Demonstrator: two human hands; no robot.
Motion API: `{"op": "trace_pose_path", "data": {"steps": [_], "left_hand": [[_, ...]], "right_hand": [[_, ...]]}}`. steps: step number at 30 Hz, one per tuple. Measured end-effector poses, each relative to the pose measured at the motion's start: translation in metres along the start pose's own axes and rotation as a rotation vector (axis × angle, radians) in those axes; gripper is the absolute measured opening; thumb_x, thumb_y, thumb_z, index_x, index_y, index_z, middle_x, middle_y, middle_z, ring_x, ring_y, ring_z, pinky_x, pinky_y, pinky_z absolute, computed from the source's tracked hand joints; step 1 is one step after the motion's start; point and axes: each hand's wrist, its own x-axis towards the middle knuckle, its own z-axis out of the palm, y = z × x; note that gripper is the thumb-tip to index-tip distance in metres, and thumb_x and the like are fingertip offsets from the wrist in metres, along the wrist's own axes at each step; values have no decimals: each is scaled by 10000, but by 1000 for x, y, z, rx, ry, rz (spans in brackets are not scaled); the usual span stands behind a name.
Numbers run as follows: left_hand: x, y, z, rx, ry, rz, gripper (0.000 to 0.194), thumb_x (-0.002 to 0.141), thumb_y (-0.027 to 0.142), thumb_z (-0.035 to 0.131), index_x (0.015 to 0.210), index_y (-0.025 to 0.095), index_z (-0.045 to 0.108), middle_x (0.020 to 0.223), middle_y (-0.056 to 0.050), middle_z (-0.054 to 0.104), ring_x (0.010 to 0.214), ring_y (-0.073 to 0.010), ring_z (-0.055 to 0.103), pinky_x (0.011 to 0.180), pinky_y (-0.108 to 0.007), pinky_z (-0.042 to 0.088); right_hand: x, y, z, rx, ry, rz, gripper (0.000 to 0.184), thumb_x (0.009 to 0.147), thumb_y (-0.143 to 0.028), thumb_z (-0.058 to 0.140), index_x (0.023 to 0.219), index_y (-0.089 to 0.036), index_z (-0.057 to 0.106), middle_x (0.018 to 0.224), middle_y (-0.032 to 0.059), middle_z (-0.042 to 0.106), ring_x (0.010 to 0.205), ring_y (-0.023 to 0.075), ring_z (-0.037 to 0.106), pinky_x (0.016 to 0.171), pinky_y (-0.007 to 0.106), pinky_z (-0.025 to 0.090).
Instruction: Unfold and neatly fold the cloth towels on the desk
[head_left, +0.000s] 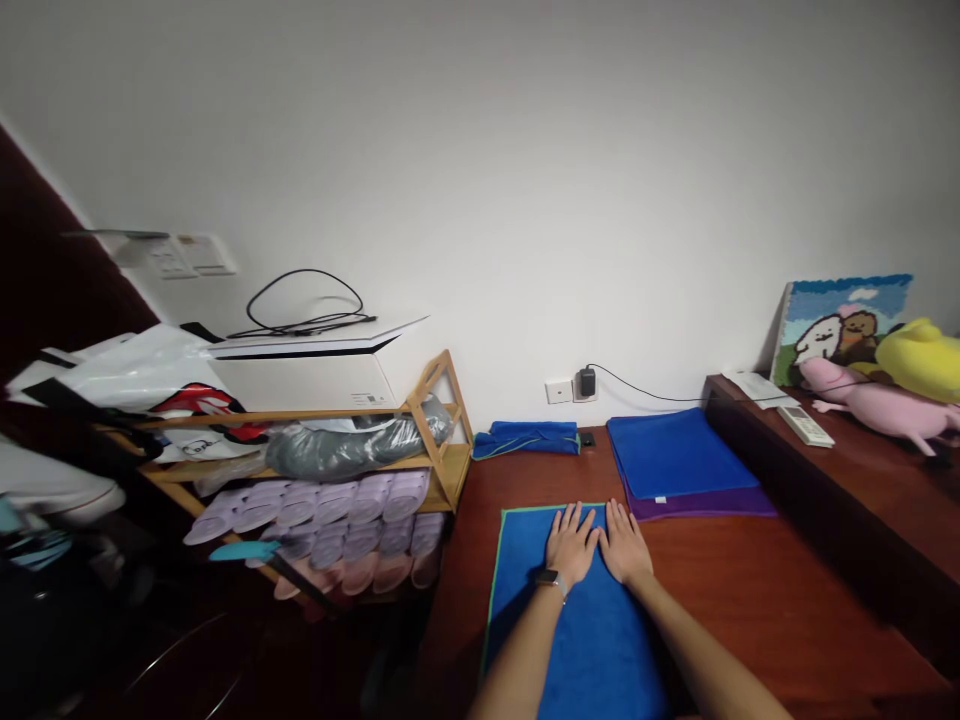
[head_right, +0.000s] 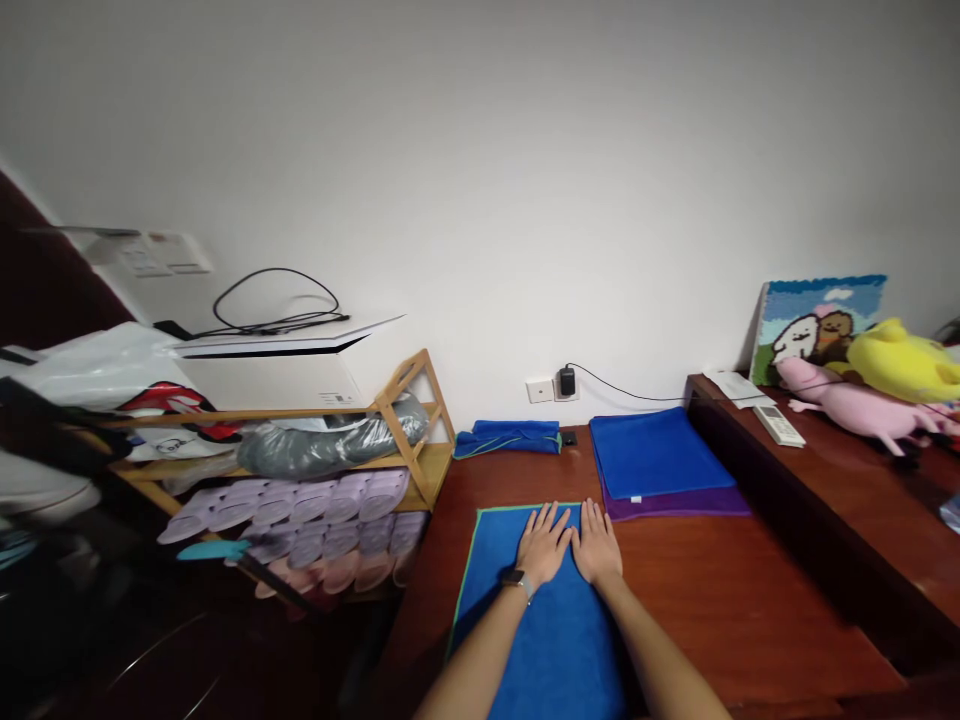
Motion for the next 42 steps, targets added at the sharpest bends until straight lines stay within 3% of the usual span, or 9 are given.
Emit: {"op": "trace_pose_path", "data": {"steps": [3, 9, 12, 15, 19, 22, 24, 34, 42], "left_hand": [[-2, -27, 1, 28, -10, -7, 567, 1101, 563, 258, 1614, 379, 417, 1711, -20, 372, 1593, -242, 308, 1302, -507, 253], [-27, -121, -31, 179, -47, -224, 579, 1101, 502, 271, 1633, 313, 396, 1715, -45, 352, 1598, -259, 295, 1292, -509, 260], [-32, -140, -43, 209, -36, -236, 574, 1099, 457, 264, 1624, 285, 419, 1698, -49, 387, 1590, -249, 316, 1298, -503, 251], [-29, -120, -39, 218, 42, -202, 578, 1098, 399, 250, 1606, 209, 452, 1686, -93, 407, 1588, -255, 320, 1309, -499, 235], [-17, -42, -6, 114, 128, -38, 602, 1111, 397, 194, 1640, 174, 374, 1702, -87, 379, 1600, -224, 287, 1320, -472, 236], [-9, 13, 22, 18, 49, 16, 629, 1112, 443, 144, 1666, 196, 312, 1711, -61, 365, 1603, -200, 276, 1314, -446, 263], [-7, 26, 29, -6, -3, 8, 653, 1107, 488, 131, 1666, 205, 315, 1709, -55, 368, 1604, -203, 273, 1319, -450, 247], [-37, -100, -19, 169, 1, -226, 662, 1095, 513, 194, 1666, 204, 326, 1714, -91, 349, 1605, -258, 274, 1311, -489, 242], [-39, -98, -17, 172, 14, -234, 660, 1089, 498, 229, 1671, 199, 310, 1724, -86, 337, 1613, -257, 252, 1321, -484, 214]], "right_hand": [[0, 0, -1, 4, -2, 12, 731, 1060, -450, 177, 1682, -66, 176, 1762, 87, 154, 1640, 205, 114, 1328, 387, 65], [-2, -1, -6, 9, -17, 14, 736, 1065, -478, 169, 1686, -84, 159, 1768, 63, 123, 1642, 204, 97, 1329, 387, 54], [-3, -1, -8, 4, -18, 19, 735, 1066, -478, 167, 1686, -83, 159, 1768, 59, 121, 1643, 206, 98, 1329, 391, 55], [-2, -1, -7, 3, -15, 16, 734, 1066, -475, 170, 1685, -80, 168, 1766, 63, 128, 1642, 206, 104, 1328, 392, 61], [0, 1, -2, -11, -8, 8, 728, 1066, -455, 164, 1682, -66, 176, 1762, 87, 146, 1641, 216, 114, 1327, 406, 74], [0, 3, 0, -38, -16, -20, 703, 1057, -394, 184, 1680, -69, 193, 1762, 94, 140, 1642, 215, 103, 1326, 414, 71], [1, 3, 1, -51, -23, -31, 700, 1055, -388, 190, 1682, -78, 196, 1764, 90, 131, 1643, 212, 92, 1324, 409, 65], [2, 1, 0, 17, 0, 17, 725, 1065, -464, 161, 1690, -97, 169, 1768, 64, 136, 1642, 200, 99, 1324, 388, 46], [0, 0, 0, -12, -1, 31, 727, 1063, -463, 155, 1693, -100, 168, 1767, 69, 156, 1641, 190, 103, 1320, 382, 37]]}}
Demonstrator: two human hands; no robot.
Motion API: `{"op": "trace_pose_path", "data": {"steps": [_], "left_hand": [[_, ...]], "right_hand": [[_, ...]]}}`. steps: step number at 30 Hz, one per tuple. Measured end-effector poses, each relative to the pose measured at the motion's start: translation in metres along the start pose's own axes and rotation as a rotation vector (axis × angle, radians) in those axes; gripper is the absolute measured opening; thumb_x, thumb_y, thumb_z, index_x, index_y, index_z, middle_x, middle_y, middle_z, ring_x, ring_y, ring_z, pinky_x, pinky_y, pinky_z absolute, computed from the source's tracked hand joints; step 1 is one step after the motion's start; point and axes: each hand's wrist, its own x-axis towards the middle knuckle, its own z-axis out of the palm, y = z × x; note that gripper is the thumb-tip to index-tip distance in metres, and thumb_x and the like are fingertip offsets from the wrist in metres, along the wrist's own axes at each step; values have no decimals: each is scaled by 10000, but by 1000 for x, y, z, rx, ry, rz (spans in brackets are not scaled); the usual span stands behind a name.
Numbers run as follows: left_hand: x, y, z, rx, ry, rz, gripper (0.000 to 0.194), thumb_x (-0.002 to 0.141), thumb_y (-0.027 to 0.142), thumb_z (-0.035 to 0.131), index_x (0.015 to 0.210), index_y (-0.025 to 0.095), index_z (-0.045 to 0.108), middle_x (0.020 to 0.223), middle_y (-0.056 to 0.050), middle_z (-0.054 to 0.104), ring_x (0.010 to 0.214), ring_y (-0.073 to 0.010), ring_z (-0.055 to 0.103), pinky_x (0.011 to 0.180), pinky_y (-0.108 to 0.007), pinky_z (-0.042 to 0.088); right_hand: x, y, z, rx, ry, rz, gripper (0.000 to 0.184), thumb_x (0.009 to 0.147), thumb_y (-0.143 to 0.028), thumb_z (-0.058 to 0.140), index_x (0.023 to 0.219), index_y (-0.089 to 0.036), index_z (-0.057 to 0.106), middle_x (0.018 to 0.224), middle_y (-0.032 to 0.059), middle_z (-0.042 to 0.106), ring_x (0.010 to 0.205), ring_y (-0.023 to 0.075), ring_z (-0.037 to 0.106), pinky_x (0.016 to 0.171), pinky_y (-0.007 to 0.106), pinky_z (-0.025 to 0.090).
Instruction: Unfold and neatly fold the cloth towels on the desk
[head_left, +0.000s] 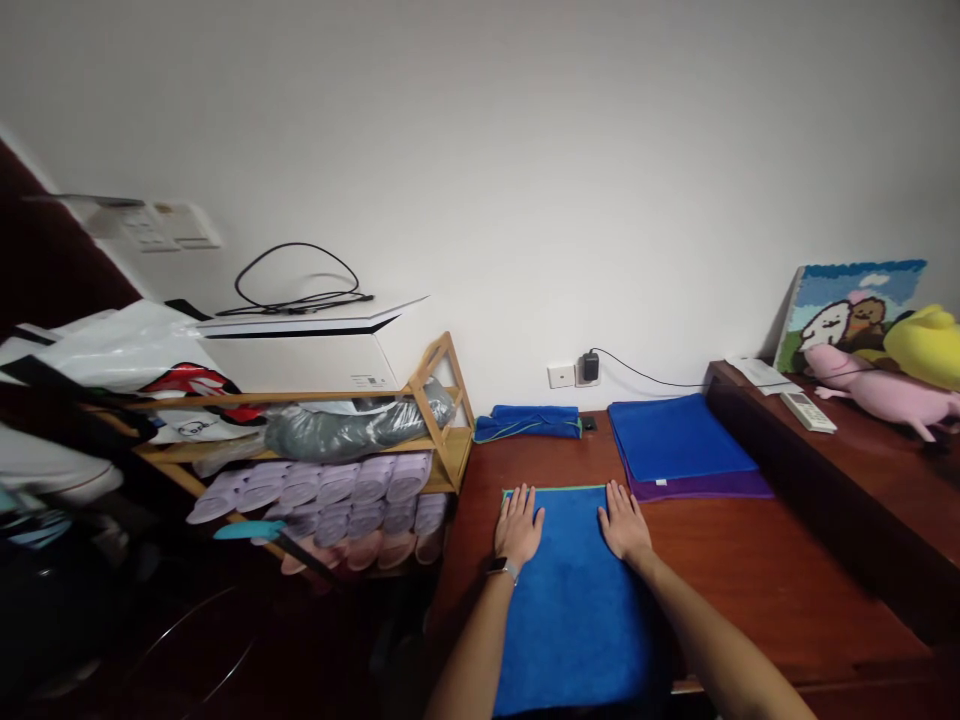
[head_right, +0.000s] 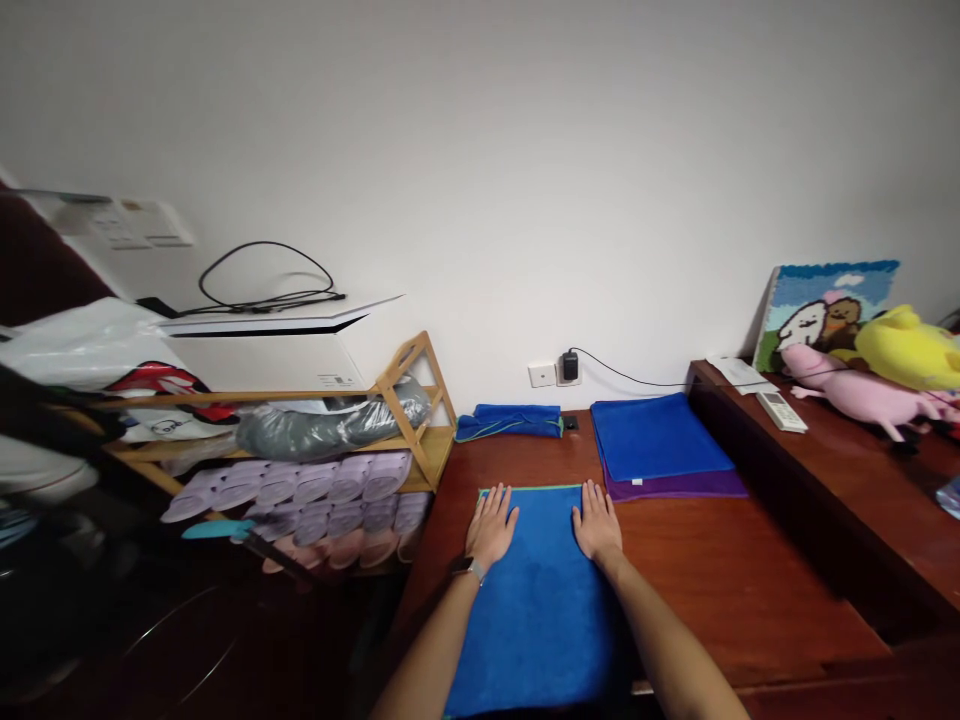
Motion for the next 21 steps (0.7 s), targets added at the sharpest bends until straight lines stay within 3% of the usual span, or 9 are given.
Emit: {"op": "trace_pose_path", "data": {"steps": [7, 18, 21], "left_hand": [[3, -1, -2, 1, -14, -9, 657, 1086, 491, 230, 1656, 186, 347, 1721, -93, 344, 1611, -256, 258, 1320, -476, 204], [27, -6, -4, -18, -31, -28, 643, 1079, 448, 240, 1687, 239, 259, 1721, -65, 337, 1612, -268, 253, 1317, -523, 203], [27, 9, -2, -22, -9, -14, 633, 1080, 397, 232, 1680, 200, 284, 1722, -81, 334, 1614, -263, 246, 1325, -514, 185]], "right_hand": [[7, -2, -1, -67, 13, -35, 735, 1057, -442, 180, 1677, -49, 202, 1753, 118, 197, 1642, 214, 108, 1323, 421, -7], [31, 0, 3, -30, 21, -47, 727, 1059, -441, 188, 1682, -67, 204, 1756, 120, 182, 1640, 226, 122, 1324, 432, 54], [33, 1, 3, -31, 18, -41, 725, 1063, -445, 179, 1687, -77, 189, 1761, 107, 170, 1641, 217, 115, 1323, 421, 50]]}}
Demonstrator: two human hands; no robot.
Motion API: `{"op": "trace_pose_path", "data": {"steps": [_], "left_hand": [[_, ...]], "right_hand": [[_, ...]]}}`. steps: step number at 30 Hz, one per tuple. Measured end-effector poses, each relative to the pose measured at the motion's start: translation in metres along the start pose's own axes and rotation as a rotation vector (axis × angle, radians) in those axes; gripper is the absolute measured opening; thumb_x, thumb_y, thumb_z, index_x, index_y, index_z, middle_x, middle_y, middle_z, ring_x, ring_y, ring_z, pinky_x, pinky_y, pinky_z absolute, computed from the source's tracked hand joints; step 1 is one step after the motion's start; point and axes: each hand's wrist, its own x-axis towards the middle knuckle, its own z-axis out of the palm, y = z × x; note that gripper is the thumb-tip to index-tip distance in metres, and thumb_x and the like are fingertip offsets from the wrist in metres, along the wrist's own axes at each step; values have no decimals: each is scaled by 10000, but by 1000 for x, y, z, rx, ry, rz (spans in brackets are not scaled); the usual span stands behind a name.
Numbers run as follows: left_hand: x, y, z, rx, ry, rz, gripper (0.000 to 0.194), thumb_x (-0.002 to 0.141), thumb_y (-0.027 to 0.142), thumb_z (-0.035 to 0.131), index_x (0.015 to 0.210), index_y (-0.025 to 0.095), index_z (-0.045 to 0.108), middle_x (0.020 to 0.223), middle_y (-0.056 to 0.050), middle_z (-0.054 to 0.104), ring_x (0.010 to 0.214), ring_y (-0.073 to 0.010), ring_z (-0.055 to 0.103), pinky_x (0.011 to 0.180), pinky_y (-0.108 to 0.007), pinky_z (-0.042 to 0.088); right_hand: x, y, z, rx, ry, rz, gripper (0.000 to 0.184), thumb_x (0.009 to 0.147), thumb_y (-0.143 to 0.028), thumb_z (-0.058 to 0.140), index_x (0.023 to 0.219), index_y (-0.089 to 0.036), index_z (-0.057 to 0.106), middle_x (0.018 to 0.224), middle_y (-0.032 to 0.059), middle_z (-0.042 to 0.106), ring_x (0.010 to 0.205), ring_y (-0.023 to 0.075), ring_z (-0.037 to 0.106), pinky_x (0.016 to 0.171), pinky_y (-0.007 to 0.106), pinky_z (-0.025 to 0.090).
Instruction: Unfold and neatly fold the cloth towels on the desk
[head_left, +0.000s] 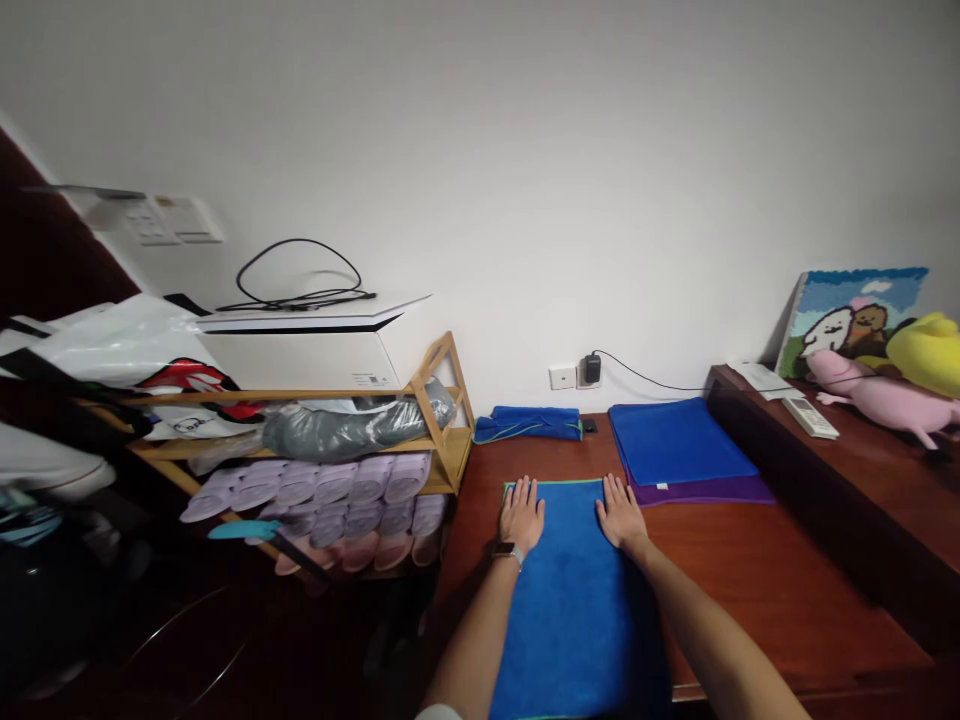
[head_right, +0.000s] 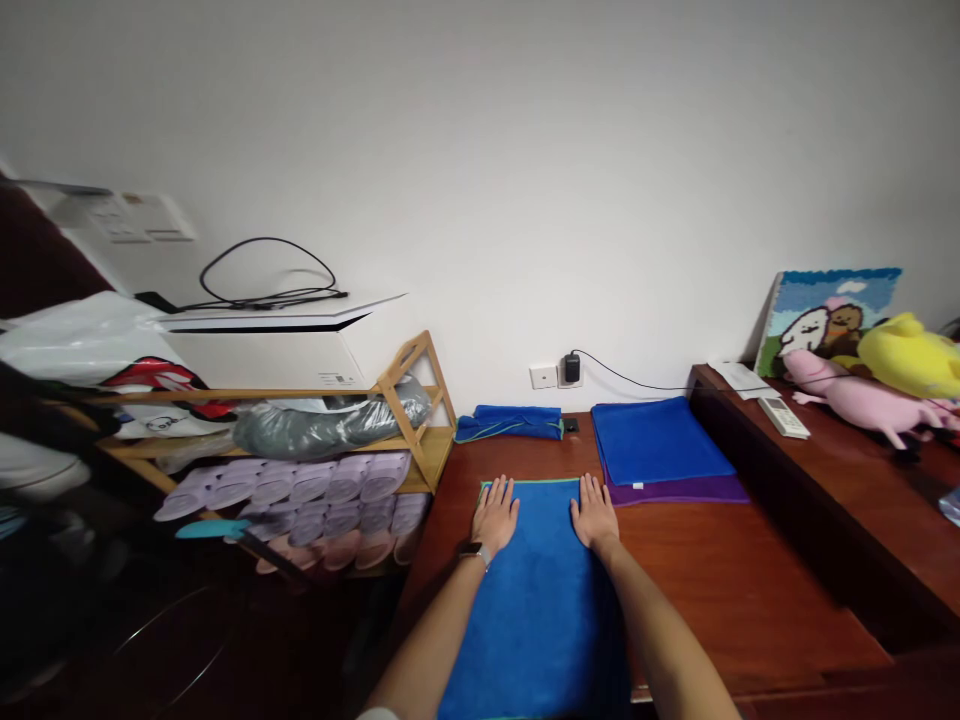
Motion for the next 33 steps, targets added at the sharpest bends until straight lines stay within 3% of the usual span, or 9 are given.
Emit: {"op": "trace_pose_path", "data": {"steps": [6, 8, 10, 16, 19, 28, 30, 33], "left_hand": [[-7, 86, 17, -101, -5, 227, 645, 1103, 466, 162, 1649, 187, 361, 1721, -67, 342, 1611, -212, 256, 1325, -445, 214], [-7, 97, 21, -129, -27, 242, 646, 1103, 493, 158, 1646, 214, 370, 1716, -57, 354, 1607, -203, 264, 1324, -447, 217], [-8, 84, 19, -127, -30, 217, 646, 1100, 509, 177, 1652, 228, 358, 1718, -55, 350, 1608, -208, 262, 1325, -455, 211], [-8, -14, 4, -33, -9, 0, 648, 1088, 478, 208, 1653, 199, 356, 1723, -83, 335, 1610, -238, 262, 1322, -468, 201], [-2, -30, 2, -20, -16, -10, 651, 1084, 469, 206, 1655, 192, 352, 1729, -77, 317, 1616, -231, 243, 1325, -457, 194], [7, -15, -10, -22, 5, -39, 633, 1087, 424, 217, 1649, 172, 362, 1714, -95, 350, 1608, -246, 266, 1323, -474, 201], [-1, 4, -6, -40, 66, 31, 633, 1094, 421, 193, 1665, 181, 321, 1724, -79, 334, 1616, -235, 241, 1329, -475, 190], [-15, 52, 11, -108, 101, 190, 633, 1101, 437, 165, 1672, 200, 303, 1722, -65, 344, 1613, -221, 251, 1327, -470, 211]], "right_hand": [[-1, 4, 6, -17, 11, -17, 722, 1055, -420, 202, 1682, -62, 204, 1760, 113, 166, 1640, 231, 119, 1321, 427, 60], [0, 5, 8, -14, 21, -26, 722, 1051, -415, 208, 1681, -63, 216, 1758, 119, 168, 1640, 240, 125, 1321, 437, 69], [0, 6, 10, -5, 30, -24, 727, 1051, -424, 204, 1681, -61, 220, 1758, 121, 173, 1639, 246, 131, 1322, 440, 74], [3, 6, 12, -3, 29, -19, 735, 1055, -448, 183, 1684, -70, 211, 1759, 114, 183, 1638, 237, 140, 1325, 436, 83], [8, 4, 9, -11, 21, -25, 736, 1057, -451, 177, 1683, -66, 210, 1756, 117, 187, 1638, 236, 139, 1324, 437, 78], [11, -3, -10, -40, -38, 0, 711, 1063, -418, 190, 1684, -71, 195, 1764, 112, 151, 1639, 231, 127, 1321, 432, 84], [1, -3, -6, -23, -8, -3, 705, 1065, -415, 168, 1686, -83, 189, 1768, 96, 121, 1641, 219, 109, 1322, 423, 80], [-15, -2, 2, -3, -15, -23, 712, 1069, -443, 149, 1687, -93, 197, 1766, 81, 136, 1643, 205, 92, 1322, 398, 59]]}}
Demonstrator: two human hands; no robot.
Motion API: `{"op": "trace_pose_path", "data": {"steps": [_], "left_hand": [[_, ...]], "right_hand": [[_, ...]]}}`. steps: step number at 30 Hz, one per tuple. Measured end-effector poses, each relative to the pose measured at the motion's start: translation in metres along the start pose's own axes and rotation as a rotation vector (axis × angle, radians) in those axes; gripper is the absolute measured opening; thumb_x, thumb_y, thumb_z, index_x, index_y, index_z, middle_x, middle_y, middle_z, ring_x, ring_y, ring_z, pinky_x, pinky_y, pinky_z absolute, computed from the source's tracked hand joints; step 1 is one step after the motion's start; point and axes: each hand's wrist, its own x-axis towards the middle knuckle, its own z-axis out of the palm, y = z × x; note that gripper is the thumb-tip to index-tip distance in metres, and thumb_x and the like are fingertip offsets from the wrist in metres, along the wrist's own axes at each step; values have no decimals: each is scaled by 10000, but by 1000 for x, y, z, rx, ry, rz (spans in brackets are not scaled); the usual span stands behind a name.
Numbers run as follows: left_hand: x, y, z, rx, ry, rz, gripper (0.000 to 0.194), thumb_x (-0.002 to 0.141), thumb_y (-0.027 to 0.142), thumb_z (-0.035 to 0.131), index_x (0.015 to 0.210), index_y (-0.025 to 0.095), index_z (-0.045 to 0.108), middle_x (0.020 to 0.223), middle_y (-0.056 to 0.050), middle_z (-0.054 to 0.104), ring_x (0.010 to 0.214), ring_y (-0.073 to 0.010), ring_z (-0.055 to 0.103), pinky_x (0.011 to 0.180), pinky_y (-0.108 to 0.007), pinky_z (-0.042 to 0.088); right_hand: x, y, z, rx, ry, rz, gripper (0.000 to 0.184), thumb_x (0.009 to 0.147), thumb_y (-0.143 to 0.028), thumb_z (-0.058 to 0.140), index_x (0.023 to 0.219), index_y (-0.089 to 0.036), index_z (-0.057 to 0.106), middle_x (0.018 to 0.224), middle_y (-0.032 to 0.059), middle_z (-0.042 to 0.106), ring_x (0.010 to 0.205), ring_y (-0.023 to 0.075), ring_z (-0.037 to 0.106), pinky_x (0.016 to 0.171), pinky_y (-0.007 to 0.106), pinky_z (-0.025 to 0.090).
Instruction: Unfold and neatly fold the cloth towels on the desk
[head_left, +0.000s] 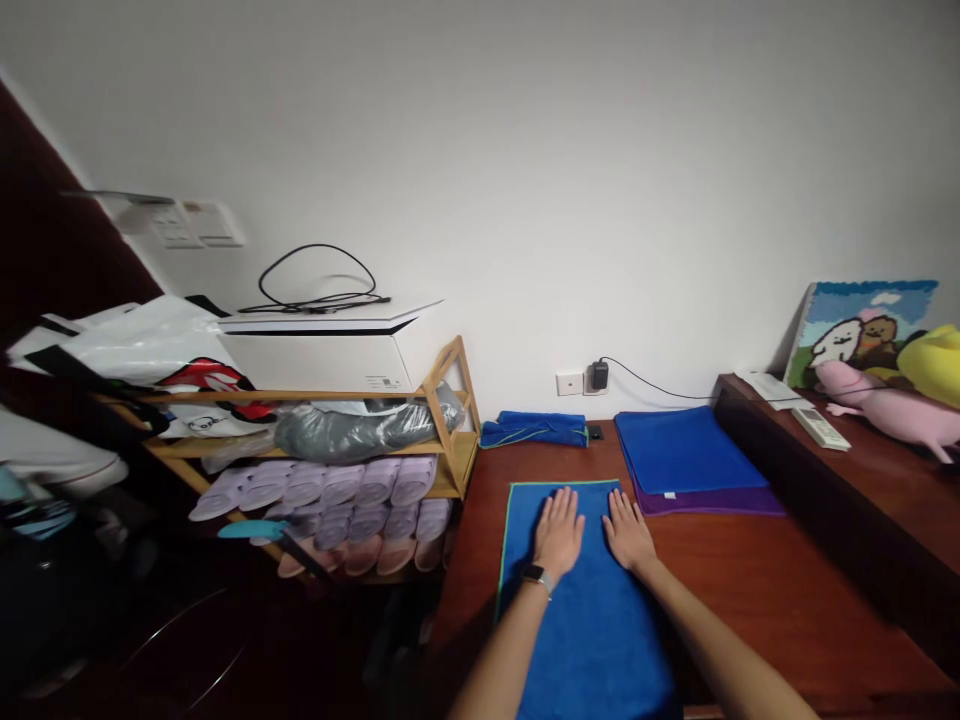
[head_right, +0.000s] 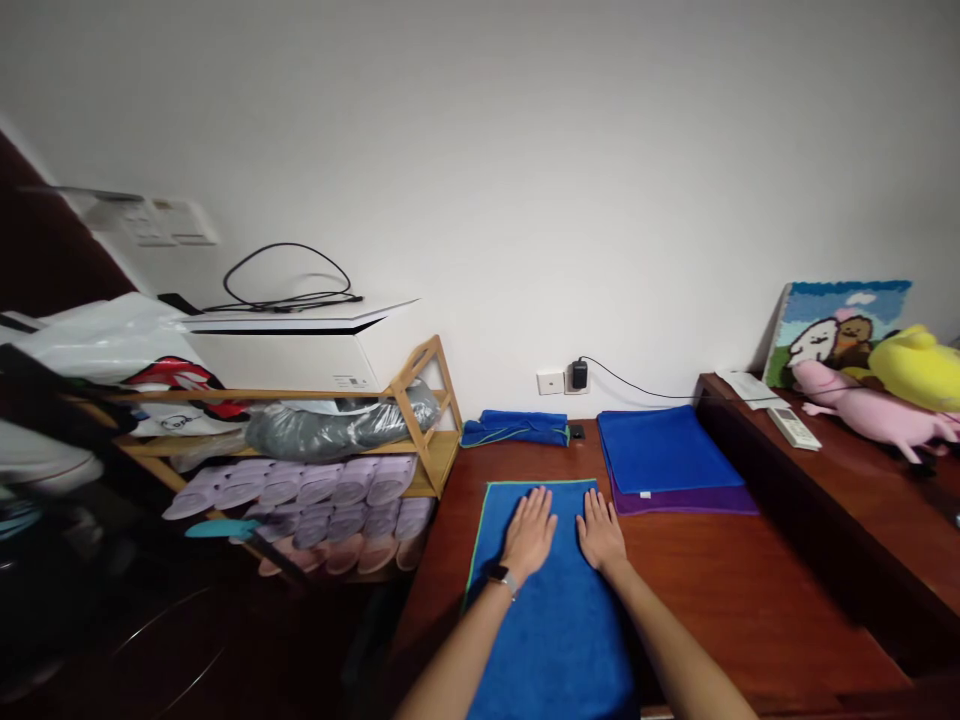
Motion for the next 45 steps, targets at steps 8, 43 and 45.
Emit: {"op": "trace_pose_path", "data": {"steps": [8, 43, 45], "left_hand": [[-14, 18, 9, -14, -124, -44, 692, 1088, 555, 170, 1664, 205, 325, 1728, -71, 310, 1616, -236, 238, 1326, -486, 202], [-103, -57, -48, 165, -72, -266, 632, 1083, 400, 254, 1619, 104, 408, 1677, -141, 392, 1574, -271, 344, 1303, -484, 282], [-108, -45, -46, 160, -7, -219, 627, 1090, 390, 235, 1617, 98, 407, 1672, -150, 402, 1573, -272, 347, 1303, -492, 287]], "right_hand": [[-9, 1, 3, 38, -4, -5, 718, 1069, -454, 158, 1692, -98, 162, 1771, 80, 125, 1645, 197, 61, 1321, 389, 41], [-79, -2, -19, 56, -51, 33, 695, 1078, -424, 153, 1686, -88, 183, 1762, 68, 158, 1639, 222, 126, 1327, 435, 84], [-87, -1, -18, 61, -8, 30, 698, 1082, -437, 125, 1688, -95, 185, 1761, 68, 163, 1638, 222, 131, 1326, 434, 89]]}}
